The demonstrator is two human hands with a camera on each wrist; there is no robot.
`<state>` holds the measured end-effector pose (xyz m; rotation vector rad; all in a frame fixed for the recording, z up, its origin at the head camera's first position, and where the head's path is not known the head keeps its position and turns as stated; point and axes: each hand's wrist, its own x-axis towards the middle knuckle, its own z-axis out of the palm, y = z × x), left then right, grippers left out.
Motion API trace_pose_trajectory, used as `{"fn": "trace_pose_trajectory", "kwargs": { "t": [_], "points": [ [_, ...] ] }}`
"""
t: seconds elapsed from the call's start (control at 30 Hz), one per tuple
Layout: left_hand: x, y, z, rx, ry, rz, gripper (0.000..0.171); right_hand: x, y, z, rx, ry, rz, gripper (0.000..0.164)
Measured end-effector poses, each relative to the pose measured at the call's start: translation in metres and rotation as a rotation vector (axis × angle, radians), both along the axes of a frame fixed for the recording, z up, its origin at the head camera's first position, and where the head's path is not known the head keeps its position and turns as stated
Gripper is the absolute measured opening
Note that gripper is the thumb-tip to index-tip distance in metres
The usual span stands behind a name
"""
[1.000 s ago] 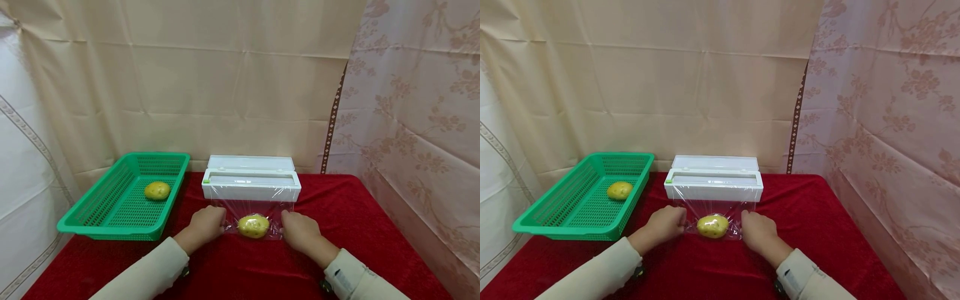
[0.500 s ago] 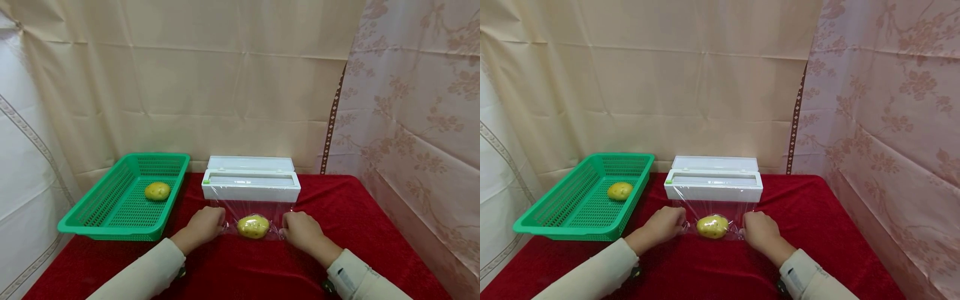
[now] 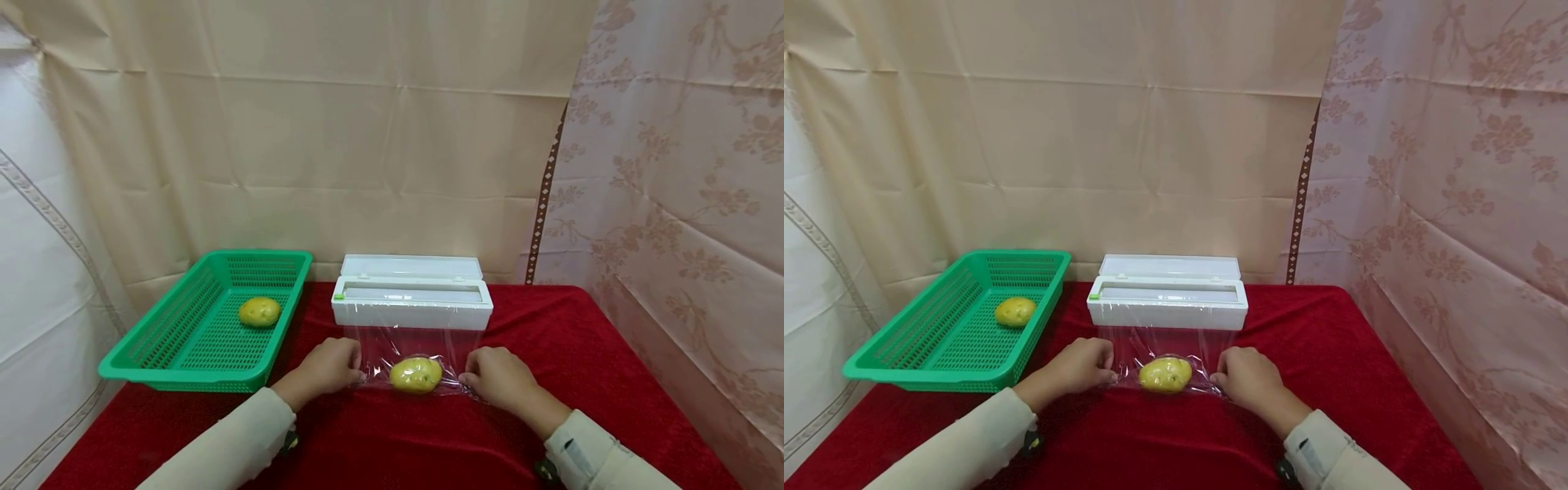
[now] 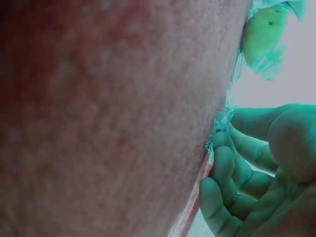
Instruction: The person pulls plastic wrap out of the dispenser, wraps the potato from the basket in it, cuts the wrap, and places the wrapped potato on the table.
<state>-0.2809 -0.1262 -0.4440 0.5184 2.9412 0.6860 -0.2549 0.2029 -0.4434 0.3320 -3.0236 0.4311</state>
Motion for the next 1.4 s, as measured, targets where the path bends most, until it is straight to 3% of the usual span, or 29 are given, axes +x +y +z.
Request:
{"fn": "trace_pose_trajectory", "kwargs": {
  "t": [0.23,0.53,0.77,0.93,1.1,1.27,1.4],
  "points": [
    [-0.002,-0.004,-0.003,0.066,0.006,-0.009,0.031,0.001,0.003,0.001,-0.027,-0.001,0.019,0.018],
    [0.002,-0.013,0.003,0.239,-0.145,-0.009,0.024,0.004,0.009,0.001,-0.067,-0.013,0.049,0.017],
    [0.004,-0.018,0.006,0.300,-0.186,-0.021,0.020,0.007,0.011,0.002,-0.112,-0.034,0.052,0.015],
    [0.004,-0.022,0.006,0.360,-0.197,-0.058,0.017,0.006,0.011,0.000,-0.170,0.019,0.077,0.021],
    [0.003,-0.025,0.005,0.451,-0.246,-0.106,0.013,0.005,0.010,-0.003,-0.248,0.087,0.182,0.028],
    [0.007,-0.025,0.007,0.409,-0.260,-0.106,0.013,0.009,0.011,-0.003,-0.284,0.062,0.231,0.022],
    [0.013,-0.024,0.011,0.333,-0.221,-0.086,0.013,0.013,0.012,-0.002,-0.276,0.027,0.243,0.018]
  ]
}}
